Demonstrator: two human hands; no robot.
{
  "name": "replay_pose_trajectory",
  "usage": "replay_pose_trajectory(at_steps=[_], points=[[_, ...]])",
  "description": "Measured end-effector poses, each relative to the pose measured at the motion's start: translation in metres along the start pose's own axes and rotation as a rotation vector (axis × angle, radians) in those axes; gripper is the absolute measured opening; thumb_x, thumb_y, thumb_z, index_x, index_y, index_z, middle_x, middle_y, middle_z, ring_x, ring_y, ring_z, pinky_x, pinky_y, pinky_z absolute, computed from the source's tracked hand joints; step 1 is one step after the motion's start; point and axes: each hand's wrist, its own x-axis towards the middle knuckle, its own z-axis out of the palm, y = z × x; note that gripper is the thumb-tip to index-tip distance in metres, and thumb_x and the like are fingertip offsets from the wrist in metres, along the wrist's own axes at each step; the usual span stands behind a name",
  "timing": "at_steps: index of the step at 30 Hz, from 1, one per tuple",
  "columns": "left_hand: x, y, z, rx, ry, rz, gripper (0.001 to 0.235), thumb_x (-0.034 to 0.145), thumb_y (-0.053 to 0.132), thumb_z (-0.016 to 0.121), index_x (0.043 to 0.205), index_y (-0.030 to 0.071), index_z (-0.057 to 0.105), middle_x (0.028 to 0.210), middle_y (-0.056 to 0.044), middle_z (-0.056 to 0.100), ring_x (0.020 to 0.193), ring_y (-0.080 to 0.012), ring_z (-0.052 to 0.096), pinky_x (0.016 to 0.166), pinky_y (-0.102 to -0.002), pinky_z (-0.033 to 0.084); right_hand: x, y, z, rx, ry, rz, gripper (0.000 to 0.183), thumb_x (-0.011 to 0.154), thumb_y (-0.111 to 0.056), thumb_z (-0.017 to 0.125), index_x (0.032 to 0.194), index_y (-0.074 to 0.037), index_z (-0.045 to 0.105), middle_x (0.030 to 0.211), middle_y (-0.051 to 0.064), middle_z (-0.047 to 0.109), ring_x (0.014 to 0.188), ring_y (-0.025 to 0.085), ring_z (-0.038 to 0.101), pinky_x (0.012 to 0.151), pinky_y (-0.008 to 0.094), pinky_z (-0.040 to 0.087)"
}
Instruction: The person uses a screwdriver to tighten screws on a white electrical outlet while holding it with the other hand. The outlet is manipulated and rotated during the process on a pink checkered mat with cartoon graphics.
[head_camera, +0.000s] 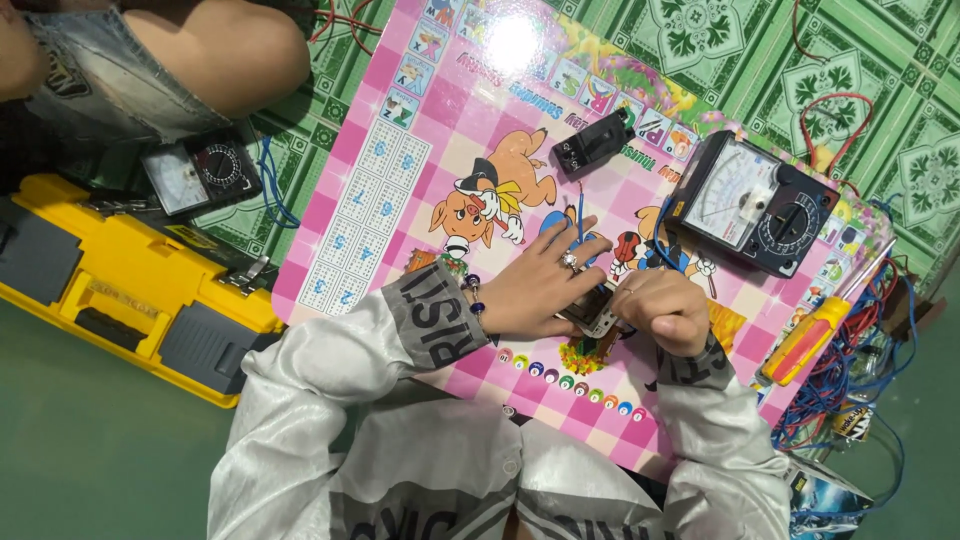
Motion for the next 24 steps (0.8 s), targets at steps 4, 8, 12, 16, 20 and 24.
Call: replay_pose_trajectory(at_steps=[4, 8, 12, 16, 20, 24], points=[[-0.001, -0.004, 0.005, 0.031, -0.019, 0.048, 0.081, 0.064, 0.045, 0.094, 0.125, 0.009, 0.055, 0.149, -0.023, 0.042, 0.149, -0.0511, 0.028, 0.121, -0.063, 0.027, -0.016, 0.011, -0.004, -0.055, 0.048, -0.023, 0.044, 0.086, -0.022, 0.053, 0.044, -0.013, 0.044, 0.040, 0.005, 0.036, 0.026, 0.016, 0.032, 0.026, 0.031, 0.027], [0.003, -0.001, 0.002, -0.014, -0.030, 0.054, 0.079, 0.064, 0.046, 0.093, 0.123, 0.009, 0.056, 0.150, -0.022, 0.044, 0.147, -0.0530, 0.030, 0.119, -0.064, 0.026, -0.020, 0.009, 0.001, -0.105, 0.468, -0.361, 0.017, 0.087, -0.009, 0.050, 0.070, -0.010, 0.049, 0.055, 0.000, 0.035, 0.039, 0.009, 0.030, 0.039, 0.026, 0.029], [0.005, -0.001, 0.000, -0.041, -0.073, 0.003, 0.076, 0.075, 0.054, 0.091, 0.124, 0.012, 0.052, 0.156, -0.019, 0.037, 0.149, -0.0506, 0.029, 0.120, -0.069, 0.029, -0.003, -0.077, 0.014, -0.304, 1.021, -0.095, 0.034, 0.104, -0.043, 0.038, 0.081, -0.019, 0.030, 0.063, -0.003, 0.018, 0.052, 0.011, 0.012, 0.049, 0.033, 0.015], [0.007, -0.001, -0.001, -0.026, -0.085, 0.012, 0.074, 0.079, 0.057, 0.089, 0.124, 0.011, 0.054, 0.157, -0.019, 0.037, 0.148, -0.0518, 0.030, 0.119, -0.069, 0.030, -0.043, -0.049, 0.021, -0.229, 1.133, -0.064, 0.032, 0.102, -0.041, 0.040, 0.080, -0.018, 0.035, 0.060, -0.001, 0.020, 0.050, 0.013, 0.017, 0.045, 0.032, 0.021], [0.006, 0.001, 0.001, -0.038, -0.045, 0.009, 0.071, 0.076, 0.044, 0.091, 0.126, 0.008, 0.056, 0.151, -0.022, 0.041, 0.146, -0.0556, 0.028, 0.117, -0.067, 0.025, -0.067, -0.014, 0.009, -0.123, 0.928, -0.053, 0.036, 0.102, -0.040, 0.036, 0.073, -0.019, 0.030, 0.053, -0.004, 0.019, 0.043, 0.013, 0.021, 0.043, 0.029, 0.022], [0.006, 0.000, 0.002, -0.033, -0.038, 0.007, 0.070, 0.077, 0.046, 0.090, 0.126, 0.009, 0.057, 0.152, -0.020, 0.041, 0.146, -0.0547, 0.028, 0.117, -0.066, 0.025, -0.060, -0.005, 0.015, -0.084, 0.824, -0.076, 0.036, 0.099, -0.036, 0.038, 0.068, -0.020, 0.031, 0.049, -0.004, 0.022, 0.041, 0.012, 0.021, 0.040, 0.027, 0.023]])
